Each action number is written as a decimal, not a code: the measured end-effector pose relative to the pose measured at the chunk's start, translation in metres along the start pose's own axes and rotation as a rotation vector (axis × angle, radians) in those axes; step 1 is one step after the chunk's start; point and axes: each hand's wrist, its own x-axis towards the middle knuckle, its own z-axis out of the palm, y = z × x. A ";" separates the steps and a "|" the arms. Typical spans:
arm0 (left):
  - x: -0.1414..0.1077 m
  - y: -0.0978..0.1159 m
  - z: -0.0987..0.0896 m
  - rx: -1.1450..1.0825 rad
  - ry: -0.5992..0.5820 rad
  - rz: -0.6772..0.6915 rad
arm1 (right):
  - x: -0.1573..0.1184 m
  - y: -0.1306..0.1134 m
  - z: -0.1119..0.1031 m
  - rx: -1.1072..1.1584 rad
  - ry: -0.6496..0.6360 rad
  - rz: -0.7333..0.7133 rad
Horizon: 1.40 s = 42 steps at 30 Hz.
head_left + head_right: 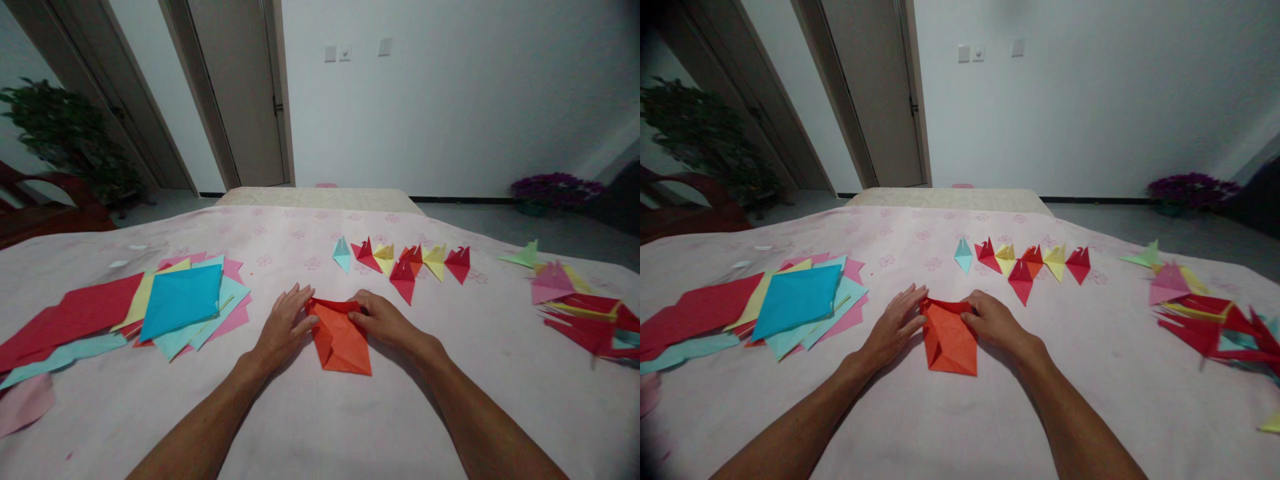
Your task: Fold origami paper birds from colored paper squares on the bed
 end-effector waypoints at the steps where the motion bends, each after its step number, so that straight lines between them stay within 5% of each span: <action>1: 0.002 0.000 0.001 -0.012 0.041 0.017 | 0.002 0.001 0.002 0.038 0.024 0.007; 5: 0.005 0.007 0.000 -0.068 0.197 0.019 | 0.006 -0.005 0.007 0.225 0.015 0.042; 11: 0.004 0.026 -0.006 -0.160 0.078 -0.203 | 0.009 -0.024 0.010 0.455 -0.048 0.067; 17: 0.007 0.019 -0.010 -0.100 0.148 -0.423 | 0.010 0.000 0.013 0.253 0.152 0.195; 21: 0.006 0.011 -0.011 -0.140 0.143 -0.464 | 0.011 0.012 0.016 0.270 0.204 0.294; 25: 0.000 0.016 -0.009 -0.074 0.065 -0.467 | 0.015 0.010 0.015 0.368 0.408 0.390; 29: -0.007 0.022 -0.006 0.040 0.018 -0.380 | 0.016 0.007 0.019 0.560 0.491 0.407; 35: -0.009 0.018 -0.001 0.289 0.226 0.003 | 0.015 0.012 0.036 0.578 0.498 0.364; 42: -0.009 0.013 0.006 0.237 -0.058 0.246 | 0.010 0.011 0.034 0.429 0.430 0.342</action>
